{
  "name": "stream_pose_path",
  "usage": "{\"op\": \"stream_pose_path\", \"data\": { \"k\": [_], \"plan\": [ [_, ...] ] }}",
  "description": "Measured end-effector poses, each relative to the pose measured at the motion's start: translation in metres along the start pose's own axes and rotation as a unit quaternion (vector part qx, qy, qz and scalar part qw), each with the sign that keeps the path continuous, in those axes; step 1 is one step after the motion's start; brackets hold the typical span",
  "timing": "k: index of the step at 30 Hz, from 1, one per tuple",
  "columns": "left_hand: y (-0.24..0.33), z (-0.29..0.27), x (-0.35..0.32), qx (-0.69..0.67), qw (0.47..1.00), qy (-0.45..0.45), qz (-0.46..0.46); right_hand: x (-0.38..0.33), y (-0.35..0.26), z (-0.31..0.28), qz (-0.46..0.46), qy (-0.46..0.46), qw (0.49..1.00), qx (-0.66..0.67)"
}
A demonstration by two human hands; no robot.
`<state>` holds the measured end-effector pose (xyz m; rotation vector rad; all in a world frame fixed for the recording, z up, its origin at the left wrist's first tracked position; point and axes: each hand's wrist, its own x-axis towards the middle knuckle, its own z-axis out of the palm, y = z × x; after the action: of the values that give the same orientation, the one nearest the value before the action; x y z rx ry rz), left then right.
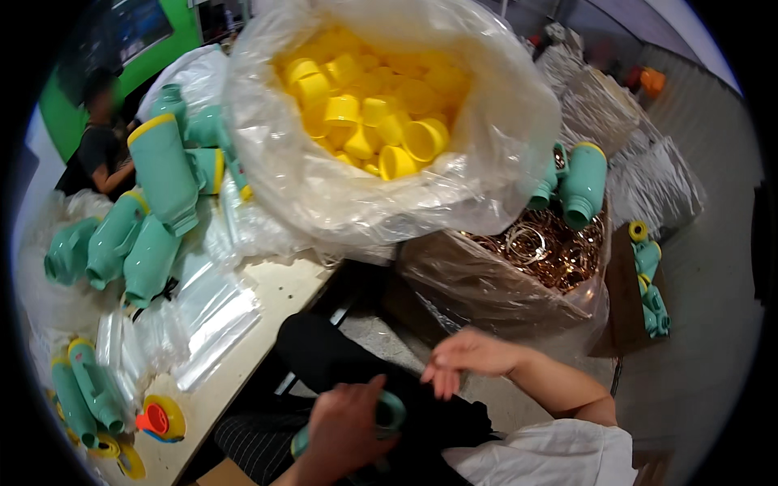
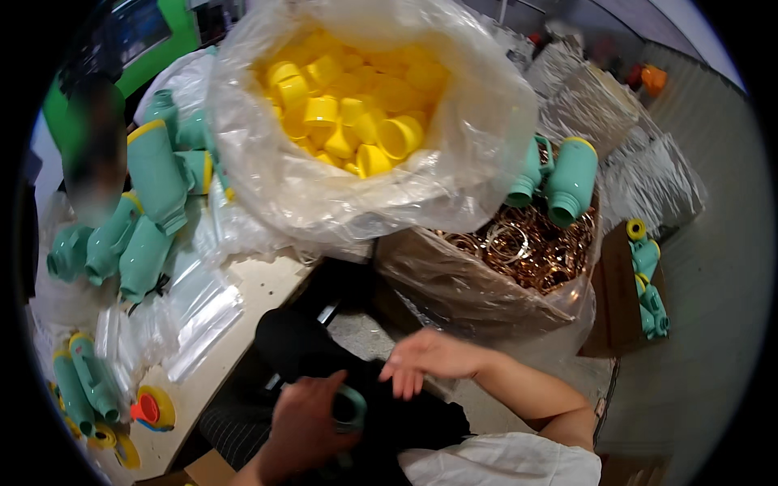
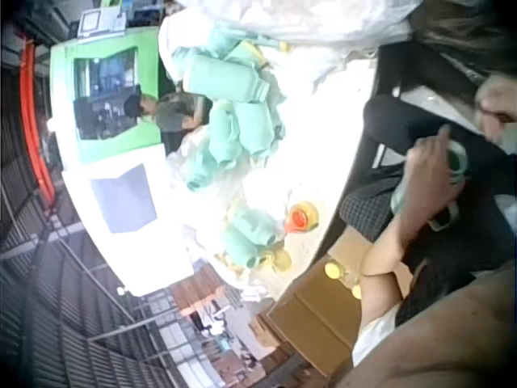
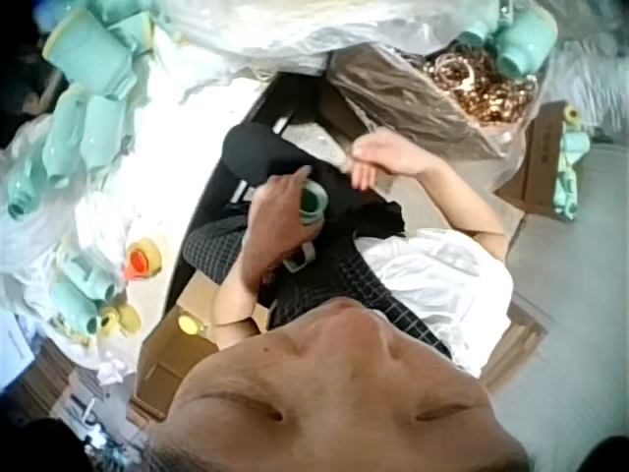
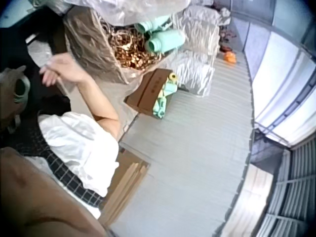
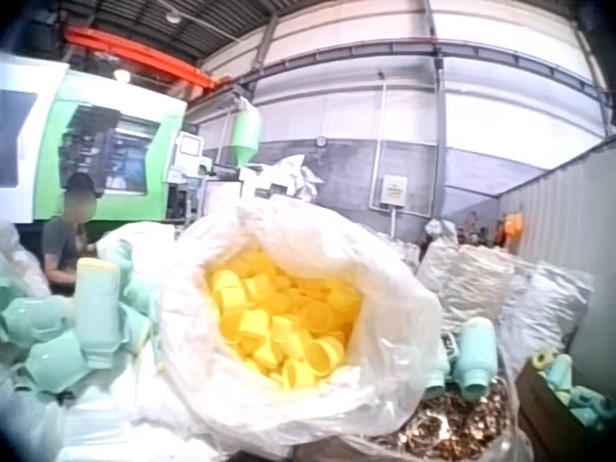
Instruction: The person assembles teal plastic pitchers by inserting copper-colored metal rings into the necks and screwing on yellow lids. They then place the completed pitchers into a cardboard box. The person also uses a tape dispenser to seal the box.
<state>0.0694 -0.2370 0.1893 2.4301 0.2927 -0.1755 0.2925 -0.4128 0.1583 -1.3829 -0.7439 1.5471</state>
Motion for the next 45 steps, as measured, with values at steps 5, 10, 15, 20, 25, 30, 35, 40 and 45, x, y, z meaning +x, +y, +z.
{"op": "stream_pose_path", "data": {
  "k": [5,10,15,20,25,30,35,40,45],
  "plan": [
    [-0.087,-0.024,-0.056,-0.144,0.95,0.267,-0.073,-0.075,-0.017,-0.124,-0.195,0.593,0.724,-0.294],
    [-0.101,-0.028,-0.058,-0.35,0.873,0.306,-0.148,-0.08,-0.011,-0.215,0.128,0.603,0.618,-0.487],
    [-0.138,-0.002,-0.066,-0.43,0.831,0.297,-0.189,-0.065,0.02,-0.248,0.261,0.595,0.572,-0.5],
    [-0.146,0.009,-0.085,-0.401,0.827,0.321,-0.227,-0.097,-0.009,-0.244,0.155,0.603,0.651,-0.435],
    [-0.17,0.034,-0.084,-0.427,0.812,0.34,-0.208,-0.138,-0.012,-0.26,0.007,0.587,0.737,-0.336],
    [-0.165,0.038,-0.089,-0.507,0.766,0.356,-0.17,-0.109,-0.051,-0.177,-0.139,0.574,0.788,-0.174],
    [-0.154,0.043,-0.093,-0.548,0.737,0.361,-0.162,0.007,-0.048,-0.058,-0.346,0.531,0.717,-0.289],
    [-0.135,0.034,-0.107,-0.574,0.722,0.369,-0.115,0.147,-0.052,0.079,-0.376,0.161,0.909,-0.079],
    [-0.132,0.044,-0.13,-0.567,0.708,0.402,-0.126,0.197,-0.042,0.122,-0.244,-0.005,0.961,0.134]
  ]
}}
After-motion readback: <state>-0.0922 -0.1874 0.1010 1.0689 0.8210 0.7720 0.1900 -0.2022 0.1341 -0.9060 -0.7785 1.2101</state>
